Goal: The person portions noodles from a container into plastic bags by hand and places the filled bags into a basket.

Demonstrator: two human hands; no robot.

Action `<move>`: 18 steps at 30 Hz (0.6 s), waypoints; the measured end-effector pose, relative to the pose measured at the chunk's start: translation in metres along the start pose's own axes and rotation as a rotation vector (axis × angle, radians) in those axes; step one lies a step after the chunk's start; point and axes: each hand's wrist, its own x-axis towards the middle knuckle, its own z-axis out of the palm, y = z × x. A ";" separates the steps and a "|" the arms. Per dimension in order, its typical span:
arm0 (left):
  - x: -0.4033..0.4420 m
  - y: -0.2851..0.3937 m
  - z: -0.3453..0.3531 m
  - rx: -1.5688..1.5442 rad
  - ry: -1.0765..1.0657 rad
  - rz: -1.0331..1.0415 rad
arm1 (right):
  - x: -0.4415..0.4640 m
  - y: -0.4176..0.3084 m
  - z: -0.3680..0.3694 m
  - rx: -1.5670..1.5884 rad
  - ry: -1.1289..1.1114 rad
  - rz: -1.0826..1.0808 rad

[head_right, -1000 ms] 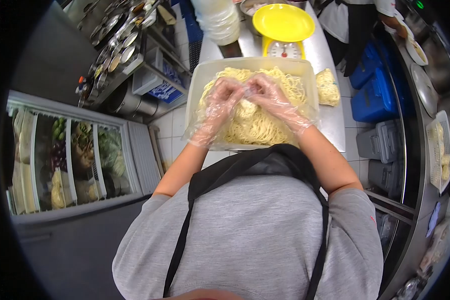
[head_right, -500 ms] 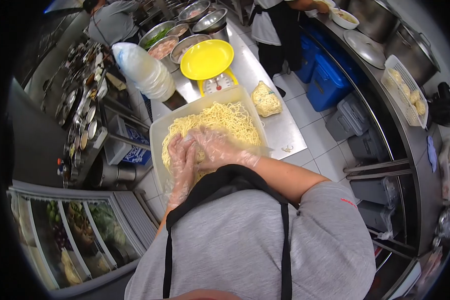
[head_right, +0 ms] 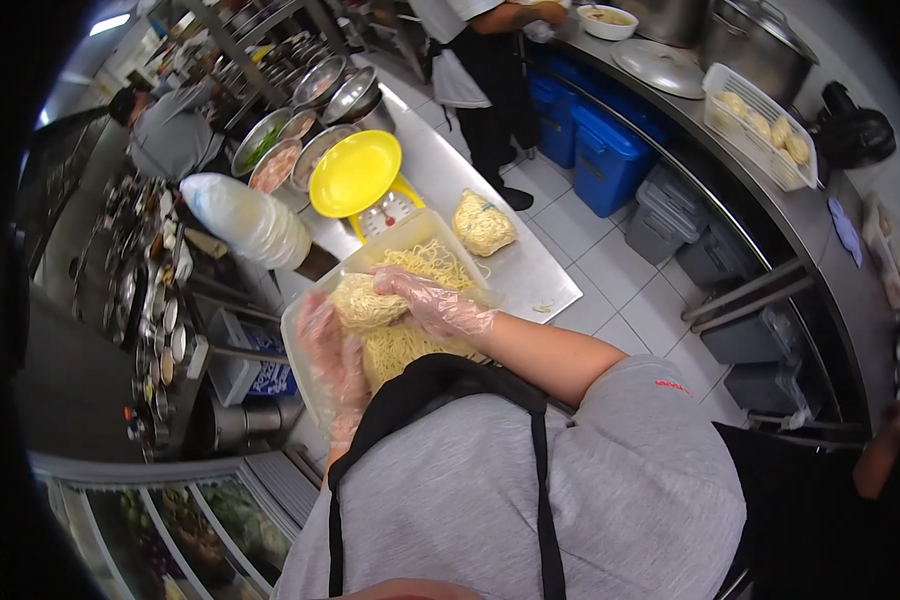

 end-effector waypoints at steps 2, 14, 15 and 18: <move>0.005 0.006 0.001 -0.225 0.204 0.015 | -0.004 -0.015 -0.001 0.158 -0.017 -0.030; -0.027 -0.023 -0.001 -0.107 0.258 -0.231 | -0.100 -0.303 -0.139 0.105 0.313 -1.350; -0.029 -0.023 0.002 -0.082 0.249 -0.231 | -0.107 -0.320 -0.137 0.152 0.597 -1.418; -0.034 -0.025 0.009 -0.064 0.210 -0.255 | -0.103 -0.318 -0.173 -0.139 0.787 -1.289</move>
